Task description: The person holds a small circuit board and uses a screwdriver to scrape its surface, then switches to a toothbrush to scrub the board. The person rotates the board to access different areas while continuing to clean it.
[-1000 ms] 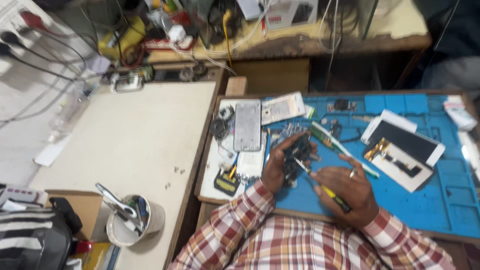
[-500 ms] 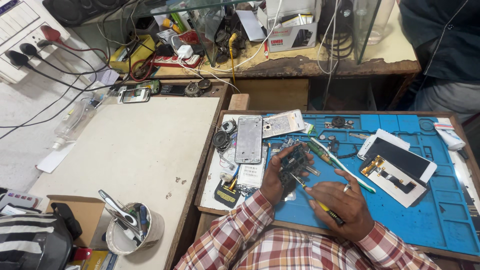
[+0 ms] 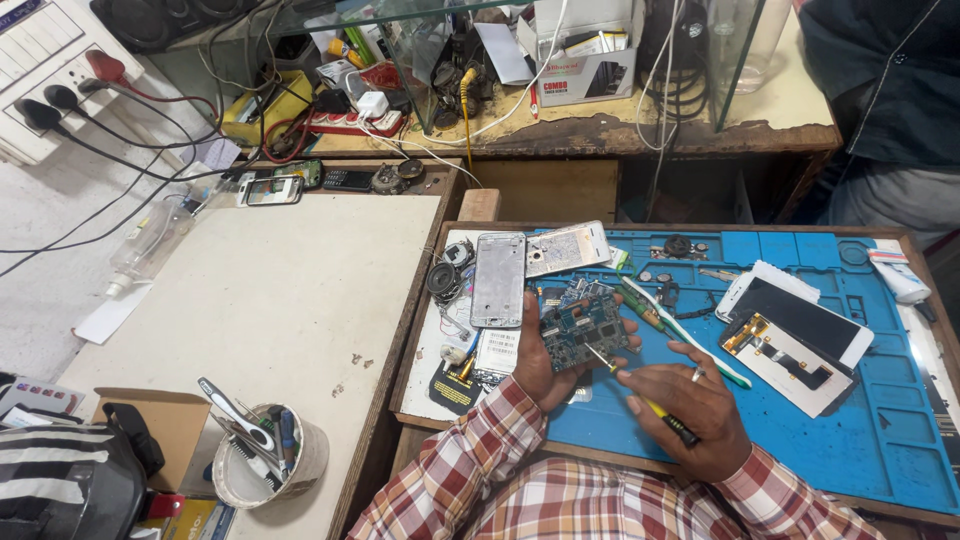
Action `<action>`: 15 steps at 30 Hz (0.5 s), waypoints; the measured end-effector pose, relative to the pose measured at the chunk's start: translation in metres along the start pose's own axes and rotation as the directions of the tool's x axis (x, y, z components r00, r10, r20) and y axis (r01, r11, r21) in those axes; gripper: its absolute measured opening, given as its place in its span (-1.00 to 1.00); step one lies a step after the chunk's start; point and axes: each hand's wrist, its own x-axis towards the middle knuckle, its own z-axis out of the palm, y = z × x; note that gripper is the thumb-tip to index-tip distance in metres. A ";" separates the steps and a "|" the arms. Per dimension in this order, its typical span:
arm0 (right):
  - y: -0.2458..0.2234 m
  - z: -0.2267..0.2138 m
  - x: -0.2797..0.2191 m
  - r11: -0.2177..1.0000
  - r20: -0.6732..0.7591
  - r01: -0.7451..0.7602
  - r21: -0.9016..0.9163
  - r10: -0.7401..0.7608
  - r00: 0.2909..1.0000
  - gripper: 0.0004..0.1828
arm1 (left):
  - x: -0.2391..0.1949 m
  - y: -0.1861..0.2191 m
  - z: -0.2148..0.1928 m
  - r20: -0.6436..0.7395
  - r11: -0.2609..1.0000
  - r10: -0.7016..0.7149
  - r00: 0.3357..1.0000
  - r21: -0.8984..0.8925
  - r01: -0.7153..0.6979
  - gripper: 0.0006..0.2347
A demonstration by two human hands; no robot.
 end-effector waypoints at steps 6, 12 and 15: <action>0.003 0.000 -0.002 1.000 0.002 -0.002 -0.019 0.002 1.000 -0.62 | 0.001 -0.001 -0.003 0.009 0.999 -0.005 1.000 -0.051 0.005 -0.03; 0.002 0.001 -0.003 1.000 -0.002 -0.014 -0.008 0.014 1.000 -0.61 | -0.001 -0.001 -0.001 0.017 1.000 0.006 1.000 0.001 -0.006 -0.02; 0.001 0.002 -0.002 0.999 -0.036 -0.027 -0.030 0.026 0.999 -0.62 | -0.002 -0.003 0.000 0.041 0.996 -0.002 0.999 0.087 -0.002 -0.03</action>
